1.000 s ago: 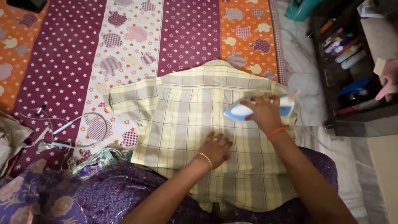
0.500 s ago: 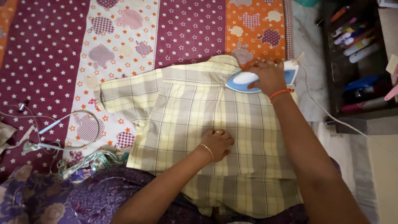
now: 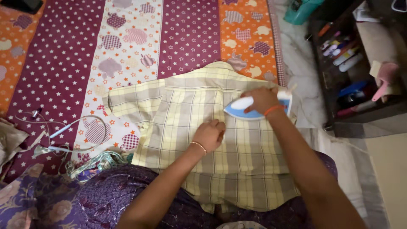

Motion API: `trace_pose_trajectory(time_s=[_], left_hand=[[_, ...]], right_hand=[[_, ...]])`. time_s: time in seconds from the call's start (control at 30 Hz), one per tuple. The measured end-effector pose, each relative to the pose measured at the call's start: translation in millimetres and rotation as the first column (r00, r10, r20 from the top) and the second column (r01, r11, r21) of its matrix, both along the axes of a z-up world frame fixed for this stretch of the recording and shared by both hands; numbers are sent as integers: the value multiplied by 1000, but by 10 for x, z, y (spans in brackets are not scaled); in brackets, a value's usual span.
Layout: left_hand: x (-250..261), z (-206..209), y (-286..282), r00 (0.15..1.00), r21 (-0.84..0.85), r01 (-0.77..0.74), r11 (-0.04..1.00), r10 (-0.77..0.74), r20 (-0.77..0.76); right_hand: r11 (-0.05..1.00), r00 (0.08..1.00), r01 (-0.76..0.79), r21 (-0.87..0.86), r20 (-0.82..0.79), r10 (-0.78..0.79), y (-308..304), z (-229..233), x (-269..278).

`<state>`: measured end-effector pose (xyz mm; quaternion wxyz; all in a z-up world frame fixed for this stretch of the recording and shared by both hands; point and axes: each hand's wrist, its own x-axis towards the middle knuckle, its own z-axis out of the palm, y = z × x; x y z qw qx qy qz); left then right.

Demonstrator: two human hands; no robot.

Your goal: The person irons a plaid shirt laid out on a patterned bedsheet. They use a handheld electric iron to smooth the fabric, moving it across the shirt's body and sleeves while adjusting the garment with their other hand.

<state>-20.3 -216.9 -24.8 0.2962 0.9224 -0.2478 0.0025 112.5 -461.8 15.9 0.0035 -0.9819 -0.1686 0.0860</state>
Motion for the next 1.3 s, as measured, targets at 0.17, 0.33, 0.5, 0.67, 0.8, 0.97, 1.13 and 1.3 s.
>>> trace_pose_trajectory(time_s=[0.17,0.33,0.5,0.67,0.8,0.97,1.13,1.3], left_hand=[[25,-78,48,989,58,-130,990,133,-67],[50,-351,61,975,198,-167,966,192,-114],[82,-451,33,968,258,-186,948,222,-118],[89,-381,21,953,320,-168,932,237,-188],[118,-353,18,941,327,-163,931,246,-233],[200,-389,53,921,340,-100,935,216,-323],[220,-376,53,894,318,-105,942,229,-384],[235,-462,65,912,300,-100,949,208,-354]], right_hand=[[998,987,-28,-62,153,37,69,23,-1036],[1000,969,5,-11,249,-2,117,199,-1609],[999,974,18,31,225,-25,61,205,-1628],[997,975,51,65,212,-64,11,68,-1253],[997,947,71,-11,316,-64,-29,-71,-673],[999,849,15,-50,529,14,-35,-199,28],[1000,913,-13,28,408,0,-57,-230,597],[998,980,52,-18,192,-48,-93,-135,810]])
